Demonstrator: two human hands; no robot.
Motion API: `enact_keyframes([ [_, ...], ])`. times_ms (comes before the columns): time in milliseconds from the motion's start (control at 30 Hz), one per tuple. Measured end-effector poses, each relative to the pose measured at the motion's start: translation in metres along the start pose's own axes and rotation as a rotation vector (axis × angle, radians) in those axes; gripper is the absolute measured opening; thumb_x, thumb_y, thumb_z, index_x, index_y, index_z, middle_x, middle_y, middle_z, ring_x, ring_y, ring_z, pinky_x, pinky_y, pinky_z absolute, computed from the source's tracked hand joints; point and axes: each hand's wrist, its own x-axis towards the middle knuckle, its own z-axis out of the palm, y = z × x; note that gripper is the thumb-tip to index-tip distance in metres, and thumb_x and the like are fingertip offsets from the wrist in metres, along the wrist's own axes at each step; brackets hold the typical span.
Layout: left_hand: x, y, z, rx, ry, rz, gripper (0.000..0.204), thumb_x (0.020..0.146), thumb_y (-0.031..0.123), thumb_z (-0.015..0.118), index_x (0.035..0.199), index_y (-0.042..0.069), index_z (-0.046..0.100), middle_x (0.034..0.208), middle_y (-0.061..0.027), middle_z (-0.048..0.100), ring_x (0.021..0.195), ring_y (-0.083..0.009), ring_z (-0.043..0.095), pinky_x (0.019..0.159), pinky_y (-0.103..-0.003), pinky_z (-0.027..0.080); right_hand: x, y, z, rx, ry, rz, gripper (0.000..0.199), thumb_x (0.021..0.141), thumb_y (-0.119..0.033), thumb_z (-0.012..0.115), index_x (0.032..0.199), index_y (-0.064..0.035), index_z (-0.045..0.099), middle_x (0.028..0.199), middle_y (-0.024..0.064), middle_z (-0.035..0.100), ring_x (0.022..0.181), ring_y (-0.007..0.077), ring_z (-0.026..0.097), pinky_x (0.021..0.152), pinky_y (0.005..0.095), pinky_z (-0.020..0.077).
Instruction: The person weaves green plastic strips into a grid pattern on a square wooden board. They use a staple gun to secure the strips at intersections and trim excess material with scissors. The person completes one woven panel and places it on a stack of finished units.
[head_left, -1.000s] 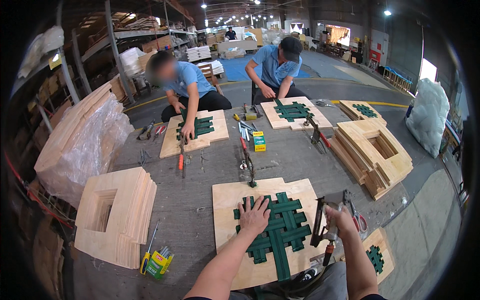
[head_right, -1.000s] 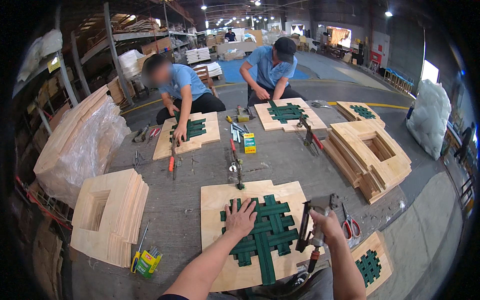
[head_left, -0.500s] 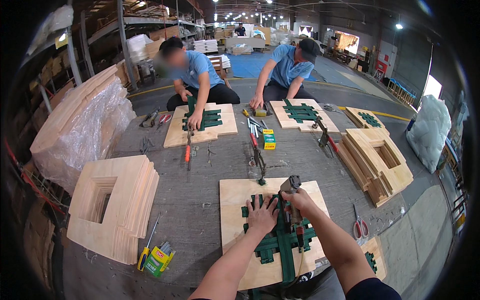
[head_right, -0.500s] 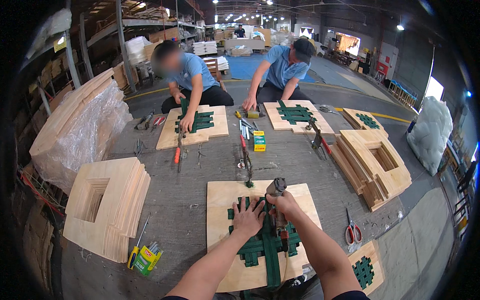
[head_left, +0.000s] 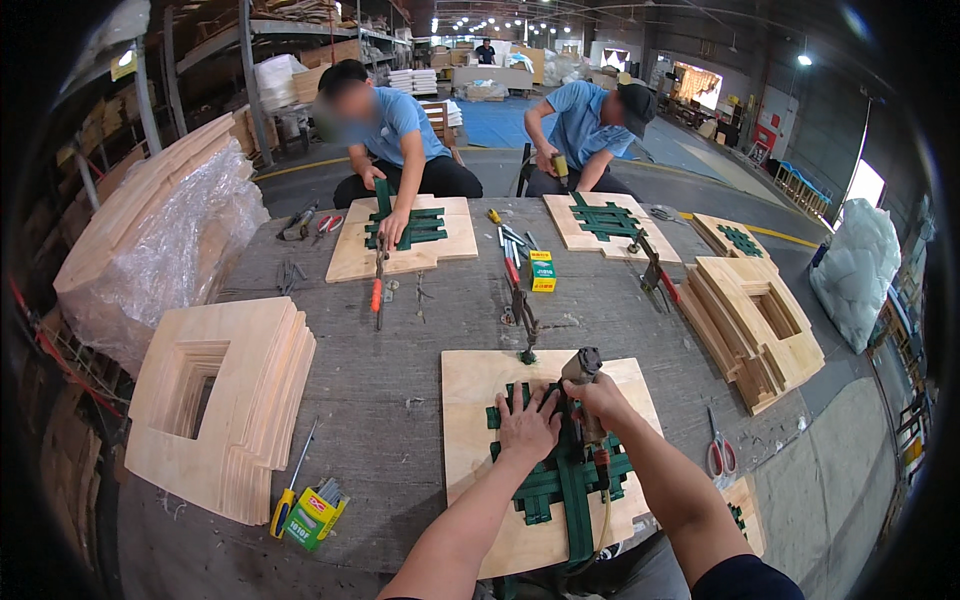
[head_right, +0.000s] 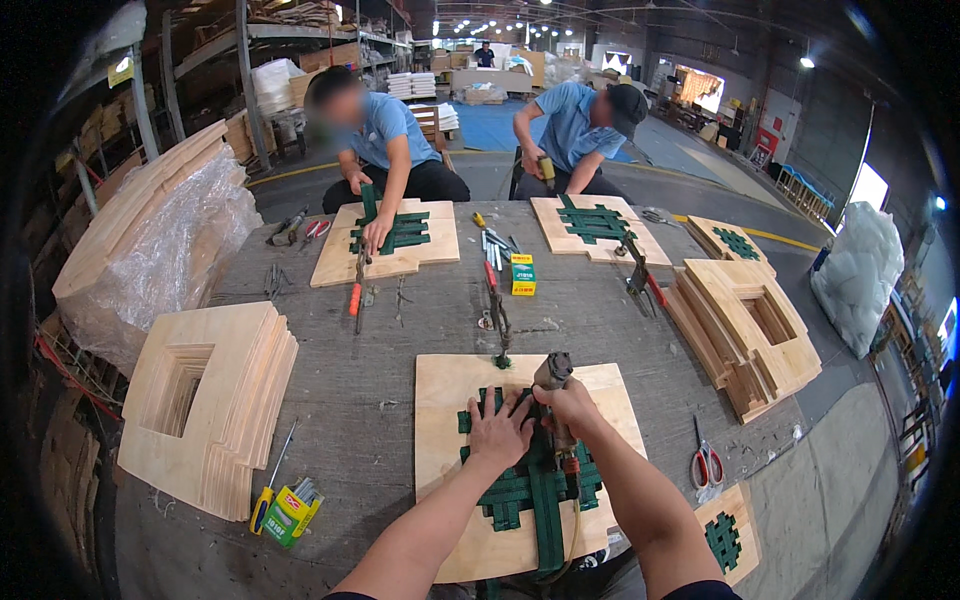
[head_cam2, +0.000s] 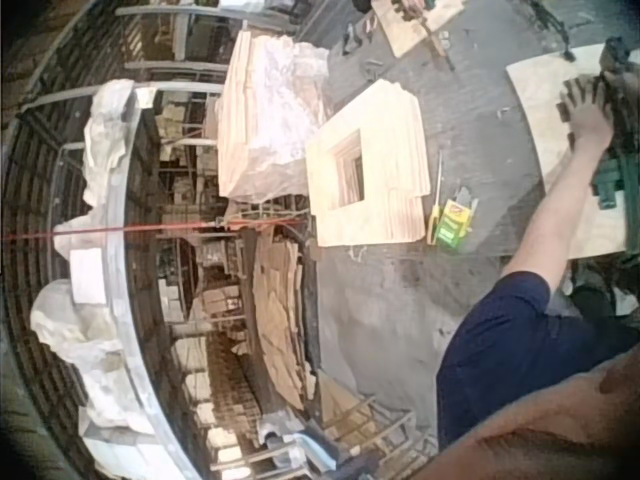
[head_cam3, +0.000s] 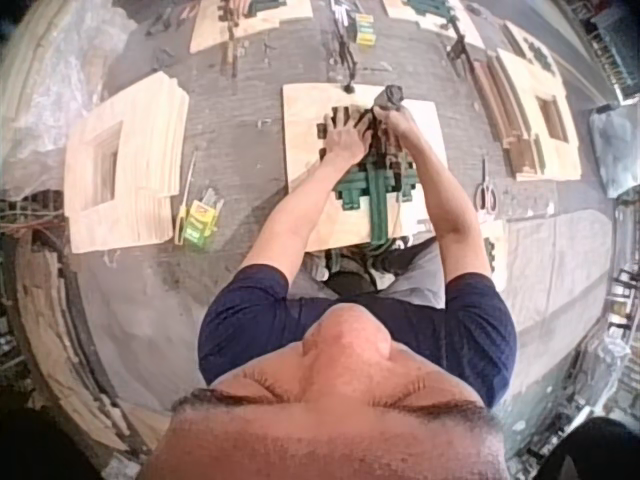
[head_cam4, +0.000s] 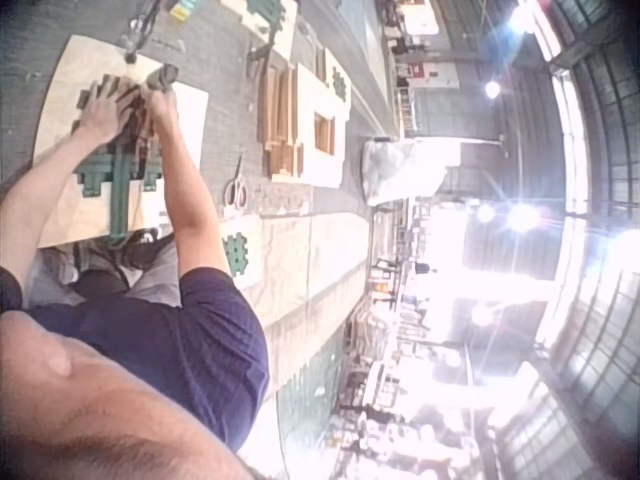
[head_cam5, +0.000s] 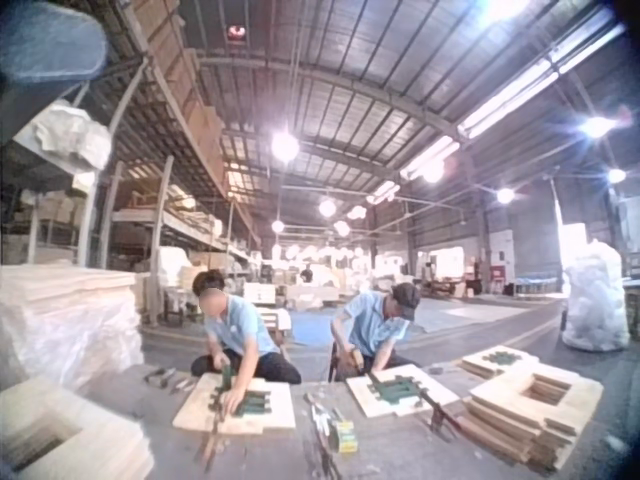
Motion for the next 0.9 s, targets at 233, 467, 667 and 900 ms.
enact_keyframes([
  [233, 0.001, -0.002, 0.001, -0.010, 0.012, -0.002, 0.054, 0.104, 0.046, 0.041, 0.155, 0.028, 0.043, 0.162, -0.0004, 0.038, 0.153, -0.0419, 0.022, 0.119, -0.070, 0.013, 0.003, 0.002, 0.003, 0.006, 0.039, -0.020, 0.027, 0.093, -0.021, 0.074, 0.109, -0.0014, 0.063, 0.091, 0.0095, 0.065, 0.059, 0.0195, 0.059, 0.051, 0.0374, 0.0483],
  [467, -0.001, 0.002, 0.002, -0.042, 0.024, 0.009, 0.053, 0.104, 0.044, 0.042, 0.154, 0.027, 0.045, 0.162, -0.0004, 0.039, 0.152, -0.0423, 0.024, 0.119, -0.071, 0.012, 0.002, 0.007, 0.003, -0.027, 0.038, -0.040, 0.026, 0.092, -0.020, 0.075, 0.107, -0.0016, 0.064, 0.084, 0.0080, 0.065, 0.058, 0.0176, 0.058, 0.050, 0.0352, 0.0475],
  [667, -0.002, -0.005, 0.002, -0.110, 0.086, -0.006, 0.044, 0.101, 0.038, 0.051, 0.141, 0.022, 0.060, 0.158, -0.0021, 0.045, 0.149, -0.0417, 0.030, 0.119, -0.070, 0.014, -0.002, -0.003, 0.012, -0.049, 0.010, -0.027, 0.030, 0.090, -0.022, 0.077, 0.108, -0.0012, 0.065, 0.086, 0.0076, 0.066, 0.062, 0.0183, 0.060, 0.052, 0.0365, 0.0491],
  [900, -0.008, -0.008, 0.002, -0.203, 0.138, -0.024, 0.034, 0.092, 0.028, 0.064, 0.123, 0.017, 0.072, 0.145, -0.0096, 0.053, 0.145, -0.0397, 0.036, 0.120, -0.069, 0.016, 0.001, -0.001, 0.019, -0.089, -0.010, -0.047, 0.028, 0.091, -0.023, 0.077, 0.104, -0.0010, 0.066, 0.086, 0.0072, 0.065, 0.066, 0.0187, 0.060, 0.054, 0.0367, 0.0497],
])
